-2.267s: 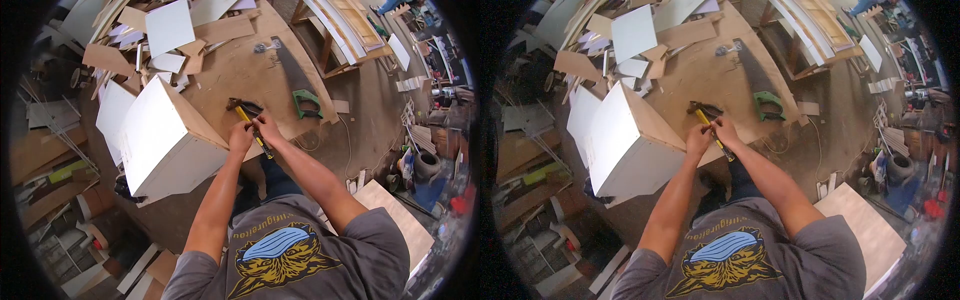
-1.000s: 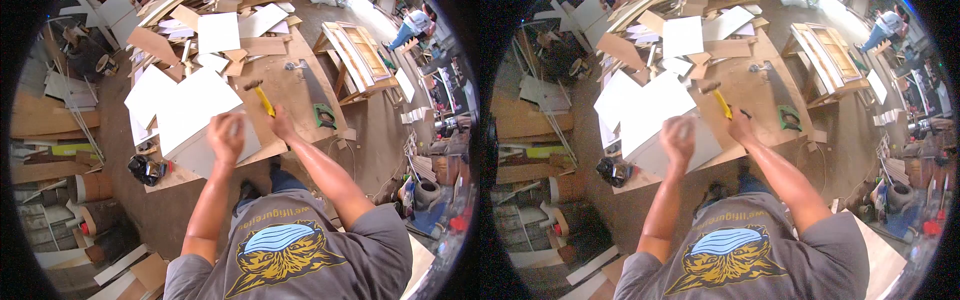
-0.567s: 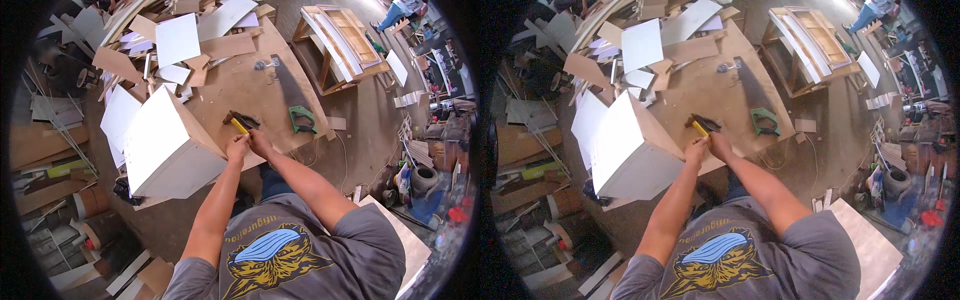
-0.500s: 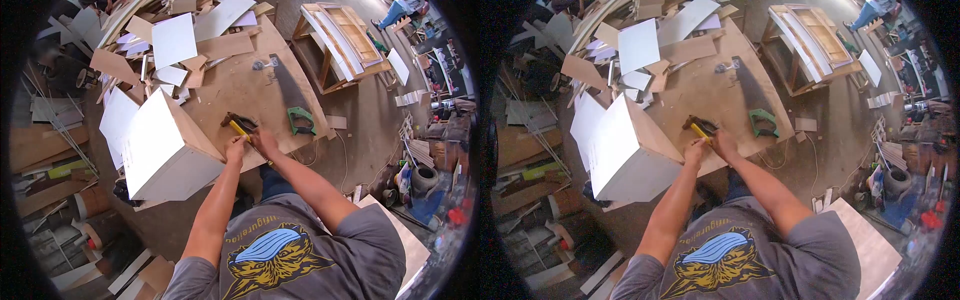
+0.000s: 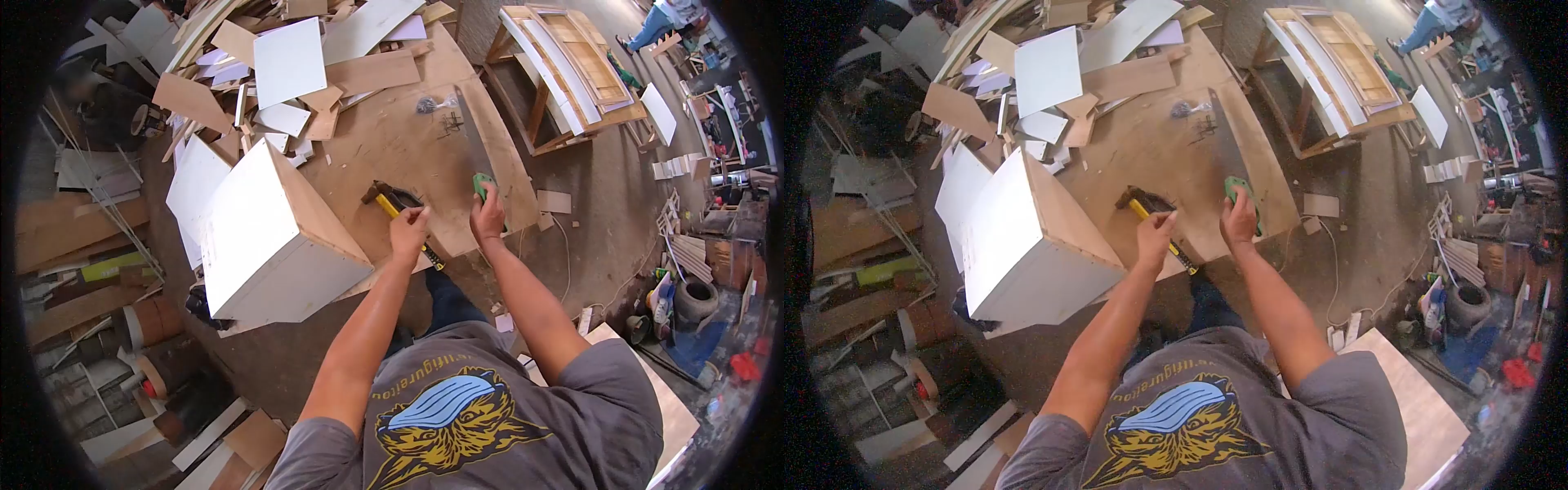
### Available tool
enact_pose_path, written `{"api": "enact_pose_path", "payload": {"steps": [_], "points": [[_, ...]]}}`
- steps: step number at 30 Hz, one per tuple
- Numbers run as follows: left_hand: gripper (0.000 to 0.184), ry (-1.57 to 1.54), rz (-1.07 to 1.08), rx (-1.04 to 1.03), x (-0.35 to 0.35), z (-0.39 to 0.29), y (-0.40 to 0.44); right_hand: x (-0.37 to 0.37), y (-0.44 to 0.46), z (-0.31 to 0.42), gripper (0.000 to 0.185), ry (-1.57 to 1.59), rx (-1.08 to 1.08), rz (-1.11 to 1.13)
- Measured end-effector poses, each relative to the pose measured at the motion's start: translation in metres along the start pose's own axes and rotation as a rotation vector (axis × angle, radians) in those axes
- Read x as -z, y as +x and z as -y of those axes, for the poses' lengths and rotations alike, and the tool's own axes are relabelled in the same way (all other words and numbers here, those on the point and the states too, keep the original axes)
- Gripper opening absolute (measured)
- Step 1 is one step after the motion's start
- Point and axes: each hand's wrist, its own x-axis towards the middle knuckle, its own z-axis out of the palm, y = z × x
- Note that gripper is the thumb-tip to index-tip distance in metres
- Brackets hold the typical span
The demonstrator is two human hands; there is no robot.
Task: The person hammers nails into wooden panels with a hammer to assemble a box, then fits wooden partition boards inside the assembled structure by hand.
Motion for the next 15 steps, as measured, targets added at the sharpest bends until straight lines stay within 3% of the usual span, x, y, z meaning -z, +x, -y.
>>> {"api": "enact_pose_path", "payload": {"steps": [5, 9, 11, 15], "points": [[0.027, -0.161, 0.080, -0.292, 0.003, -0.021, -0.062, 0.033, -0.062, 0.123, 0.036, 0.688, -0.279, -0.214], [0.023, -0.339, 0.040, -0.451, 0.051, -0.042, -0.139, 0.075, -0.126, 0.227, 0.035, 1.221, -0.197, -0.219], [0.020, -0.563, 0.015, -0.509, 0.082, -0.051, -0.177, 0.095, -0.166, 0.269, 0.035, 1.259, -0.142, -0.176], [0.016, -0.594, -0.139, -0.707, 0.164, -0.055, -0.244, 0.114, -0.250, 0.348, 0.039, 1.381, -0.002, -0.062]]}}
